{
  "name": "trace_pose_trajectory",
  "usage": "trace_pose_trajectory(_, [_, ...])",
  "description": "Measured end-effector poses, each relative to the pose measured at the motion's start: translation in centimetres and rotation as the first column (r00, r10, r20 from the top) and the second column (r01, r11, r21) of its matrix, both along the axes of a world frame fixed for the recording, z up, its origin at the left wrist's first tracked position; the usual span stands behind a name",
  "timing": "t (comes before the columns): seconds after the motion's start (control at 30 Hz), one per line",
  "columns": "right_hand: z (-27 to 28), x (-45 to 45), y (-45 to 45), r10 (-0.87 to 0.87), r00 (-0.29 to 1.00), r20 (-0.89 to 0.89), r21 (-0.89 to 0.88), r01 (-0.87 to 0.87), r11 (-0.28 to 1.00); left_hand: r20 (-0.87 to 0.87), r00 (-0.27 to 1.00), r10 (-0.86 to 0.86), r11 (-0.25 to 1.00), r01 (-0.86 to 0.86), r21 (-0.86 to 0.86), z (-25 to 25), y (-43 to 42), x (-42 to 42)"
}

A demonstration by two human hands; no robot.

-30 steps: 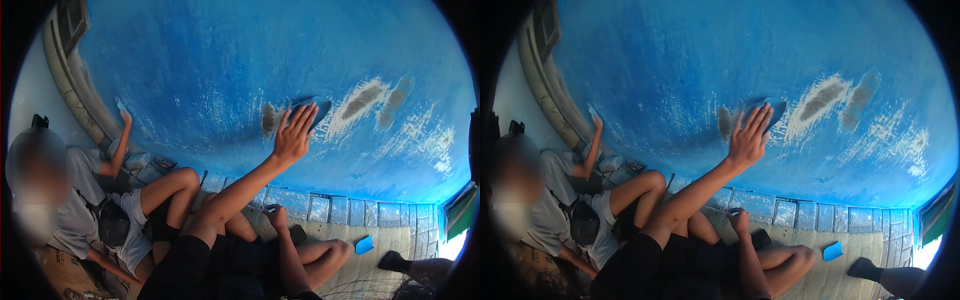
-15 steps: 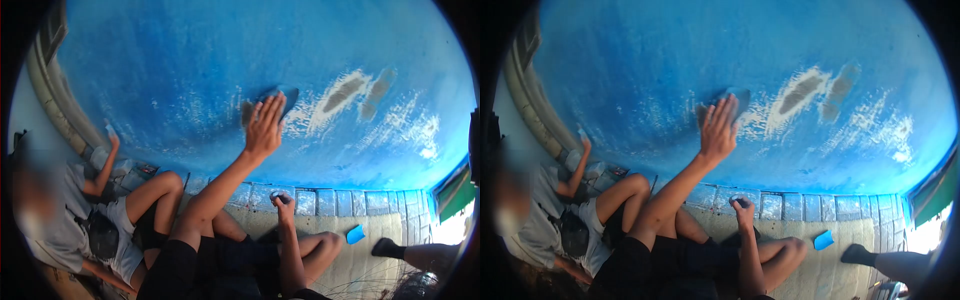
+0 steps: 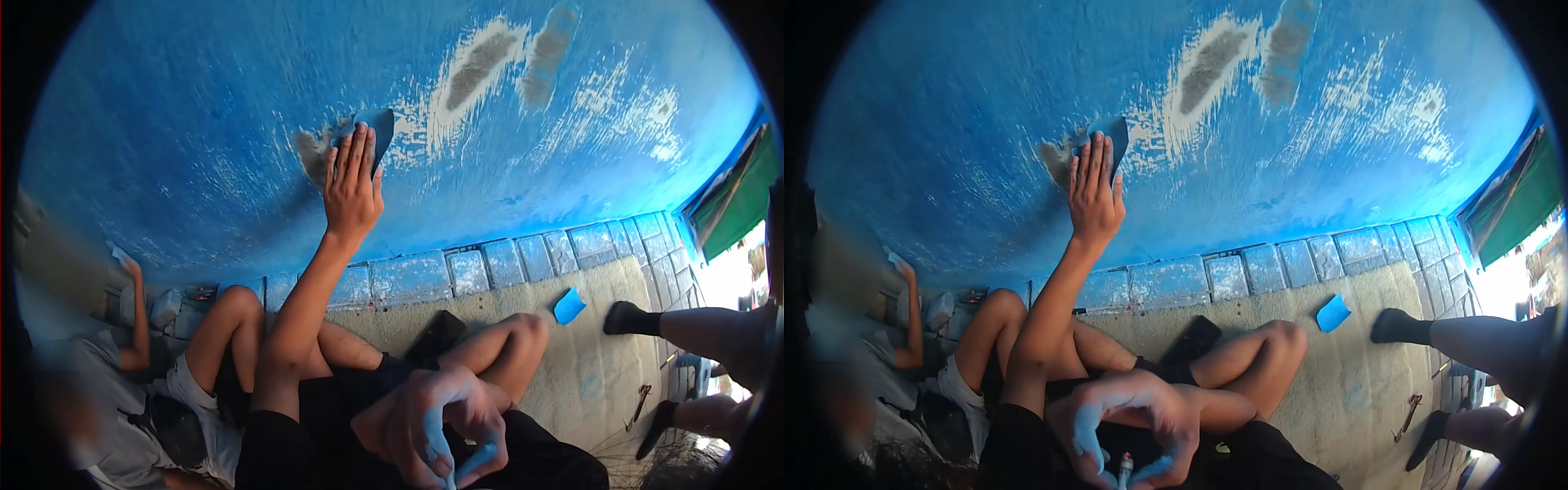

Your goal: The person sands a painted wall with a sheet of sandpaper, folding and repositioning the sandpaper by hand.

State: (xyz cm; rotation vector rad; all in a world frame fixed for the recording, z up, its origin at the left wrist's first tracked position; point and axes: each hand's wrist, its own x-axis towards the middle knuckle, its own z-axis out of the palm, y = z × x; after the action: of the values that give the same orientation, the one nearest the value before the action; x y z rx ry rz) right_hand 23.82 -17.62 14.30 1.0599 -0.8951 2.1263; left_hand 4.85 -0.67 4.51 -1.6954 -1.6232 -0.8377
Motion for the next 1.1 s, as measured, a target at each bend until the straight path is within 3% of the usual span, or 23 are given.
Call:
trace_pose_trajectory(0.53, [-1.7,1.0,1.4,-0.068,0.993,0.099,-0.042,0.072,0.997,0.007,1.000,-0.009,1.000,0.009,0.006,-0.6,0.7,0.2])
trace_pose_trajectory(0.6, [-2.1,1.4,1.7,-0.114,0.983,0.147,-0.016,0.118,0.993,0.019,1.000,-0.006,1.000,0.005,0.017,-0.7,1.0,0.1])
trace_pose_trajectory(0.67, [-3.3,2.2,2.4,-0.280,0.922,0.268,0.042,0.279,0.959,0.023,1.000,-0.016,1.000,0.016,0.007,-0.8,1.1,0.0])
trace_pose_trajectory(0.7, [-4.3,2.6,3.2,-0.434,0.802,0.409,0.089,0.439,0.894,0.010,1.000,-0.005,1.000,0.005,0.016,-0.8,1.1,0.0])
trace_pose_trajectory(0.73, [-6.1,2.9,4.4,-0.570,0.579,0.583,0.159,0.607,0.779,-0.006,1.000,0.006,1.000,-0.005,0.026,-0.8,1.1,0.0])
trace_pose_trajectory(0.8, [-11.4,2.8,9.8,-0.620,0.124,0.774,0.297,0.795,0.529,-0.001,1.000,-0.002,1.000,0.002,0.020,-0.9,1.1,0.0])
trace_pose_trajectory(0.83, [-15.2,3.1,13.2,-0.643,0.075,0.762,0.299,0.840,0.452,0.002,1.000,0.003,1.000,-0.003,0.008,-0.9,1.1,0.0])
trace_pose_trajectory(0.87, [-20.1,4.1,16.3,-0.645,-0.125,0.754,0.457,0.806,0.378,0.004,1.000,0.010,1.000,-0.010,-0.005,-0.9,1.1,0.0])
trace_pose_trajectory(0.93, [-30.3,6.6,20.3,-0.672,-0.480,0.564,0.765,0.611,0.205,0.015,1.000,0.007,1.000,-0.007,0.007,-1.0,1.2,0.1])
trace_pose_trajectory(0.97, [-32.8,7.3,20.8,-0.675,-0.478,0.561,0.766,0.609,0.205,0.024,1.000,0.004,1.000,-0.004,0.014,-1.1,1.3,0.1])
trace_pose_trajectory(1.03, [-35.7,8.1,20.6,-0.607,-0.747,0.270,0.963,0.208,0.172,0.021,1.000,0.012,1.000,-0.012,0.018,-1.1,1.4,0.0])
trace_pose_trajectory(1.1, [-36.6,7.4,20.5,-0.593,-0.756,0.277,0.956,0.156,0.247,0.018,1.000,0.011,1.000,-0.012,0.021,-1.2,1.3,0.2])
